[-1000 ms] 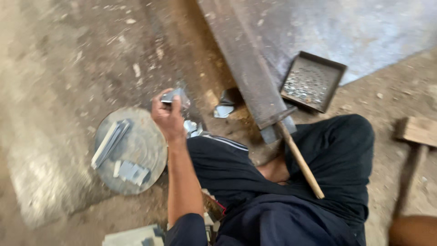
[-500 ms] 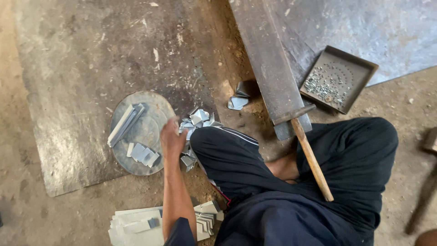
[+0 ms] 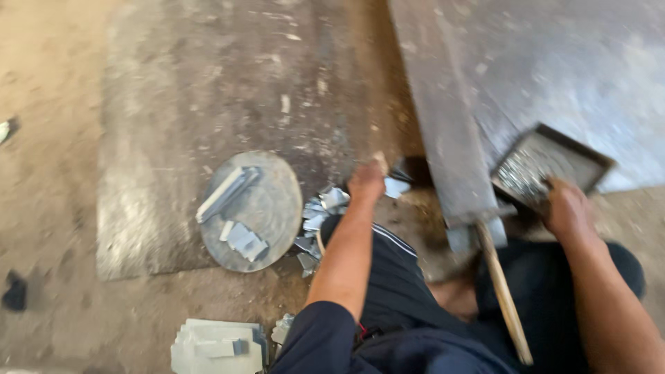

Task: The person sits on the floor and cuts small flat metal pieces with a chisel and hammer on a long metal beam used as an anvil, then places the cut pieces into a perforated metal tray, repeating the process for pieces taken from a pile beside them.

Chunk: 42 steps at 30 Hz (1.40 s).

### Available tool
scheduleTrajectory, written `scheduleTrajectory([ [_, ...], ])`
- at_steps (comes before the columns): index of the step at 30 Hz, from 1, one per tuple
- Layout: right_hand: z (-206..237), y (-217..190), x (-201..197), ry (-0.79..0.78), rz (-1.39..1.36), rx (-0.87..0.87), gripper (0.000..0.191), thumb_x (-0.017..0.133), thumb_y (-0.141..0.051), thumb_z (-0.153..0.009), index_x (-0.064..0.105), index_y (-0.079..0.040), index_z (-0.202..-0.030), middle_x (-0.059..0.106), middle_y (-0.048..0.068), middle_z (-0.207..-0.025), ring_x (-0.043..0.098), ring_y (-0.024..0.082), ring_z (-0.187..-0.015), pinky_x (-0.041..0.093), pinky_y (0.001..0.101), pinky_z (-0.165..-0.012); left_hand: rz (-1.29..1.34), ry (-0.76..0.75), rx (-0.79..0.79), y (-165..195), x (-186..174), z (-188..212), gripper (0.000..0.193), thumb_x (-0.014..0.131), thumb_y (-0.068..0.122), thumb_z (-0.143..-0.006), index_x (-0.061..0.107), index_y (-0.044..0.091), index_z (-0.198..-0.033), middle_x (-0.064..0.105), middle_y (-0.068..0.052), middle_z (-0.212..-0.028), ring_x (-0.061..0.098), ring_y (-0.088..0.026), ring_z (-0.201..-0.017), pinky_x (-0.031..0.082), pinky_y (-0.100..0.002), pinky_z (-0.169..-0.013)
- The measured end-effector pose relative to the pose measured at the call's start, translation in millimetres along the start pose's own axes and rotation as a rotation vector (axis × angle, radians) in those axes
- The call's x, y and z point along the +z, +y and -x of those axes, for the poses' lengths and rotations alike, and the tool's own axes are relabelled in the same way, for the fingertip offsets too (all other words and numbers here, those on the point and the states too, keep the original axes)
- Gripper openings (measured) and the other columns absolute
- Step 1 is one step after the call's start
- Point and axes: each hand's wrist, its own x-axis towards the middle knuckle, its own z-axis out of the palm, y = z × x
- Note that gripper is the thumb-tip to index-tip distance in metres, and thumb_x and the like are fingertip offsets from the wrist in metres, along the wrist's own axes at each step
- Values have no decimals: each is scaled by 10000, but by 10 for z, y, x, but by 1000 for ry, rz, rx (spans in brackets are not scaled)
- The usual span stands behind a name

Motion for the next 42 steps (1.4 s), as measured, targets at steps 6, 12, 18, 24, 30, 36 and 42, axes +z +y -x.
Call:
scheduleTrajectory([
  [6, -131, -104, 91, -314, 177, 82, 98, 664, -171, -861, 755, -139, -874, 714, 74, -1070, 684, 293, -1119, 572, 402, -915, -23, 4, 11, 19, 51, -11, 293, 620, 116, -924, 710, 153, -1201, 682, -176, -1285, 652, -376, -1217, 552, -499, -962],
  [12, -227, -276, 36, -341, -9, 223, 173, 628, -208, -861, 741, -79, -885, 708, 163, -1036, 686, 398, -940, 549, 506, -776, -56, 0, 126, -42, 55, 63, 336, 644, 95, -833, 708, 119, -1162, 699, -162, -1242, 671, -358, -1167, 562, -484, -925],
  [18, -66, -218, -28, -90, -116, 318, 220, 771, -215, -944, 698, -8, -933, 708, 212, -937, 683, 356, -908, 531, 453, -771, -81, 3, 83, -3, 88, 123, 245, 607, 241, -932, 772, 126, -1072, 736, -176, -1170, 709, -372, -1108, 571, -512, -904],
  [24, 206, -188, -249, 186, -521, 494, 126, 749, -89, -982, 728, 0, -1068, 737, 119, -939, 697, 161, -846, 547, 313, -769, 13, 131, -31, 16, -165, 270, 303, 714, 245, -771, 777, 135, -1046, 725, -171, -1142, 697, -387, -1076, 569, -502, -883],
  [30, 625, -291, -530, 229, -687, 656, 140, 771, -81, -942, 760, 7, -1051, 742, 74, -911, 684, 109, -830, 534, 263, -761, 14, 234, -34, -37, -346, 323, 291, 698, 204, -781, 803, 129, -1041, 735, -210, -1114, 707, -429, -1068, 582, -506, -893],
  [36, 641, -215, -492, 240, -905, 672, 142, 756, -61, -928, 758, 21, -1044, 742, 51, -925, 696, 106, -844, 541, 246, -772, 164, 350, 48, 19, -371, 406, 323, 731, 160, -729, 778, 119, -1046, 738, -211, -1001, 693, -433, -977, 549, -514, -817],
  [42, 510, -443, -527, 200, -773, 593, 145, 778, -67, -923, 771, -7, -1055, 751, 57, -942, 693, 112, -855, 549, 256, -770, 608, 509, 484, 225, -198, 417, 367, 657, 55, -782, 730, 85, -1140, 750, -178, -859, 755, -300, -787, 583, -396, -740],
])
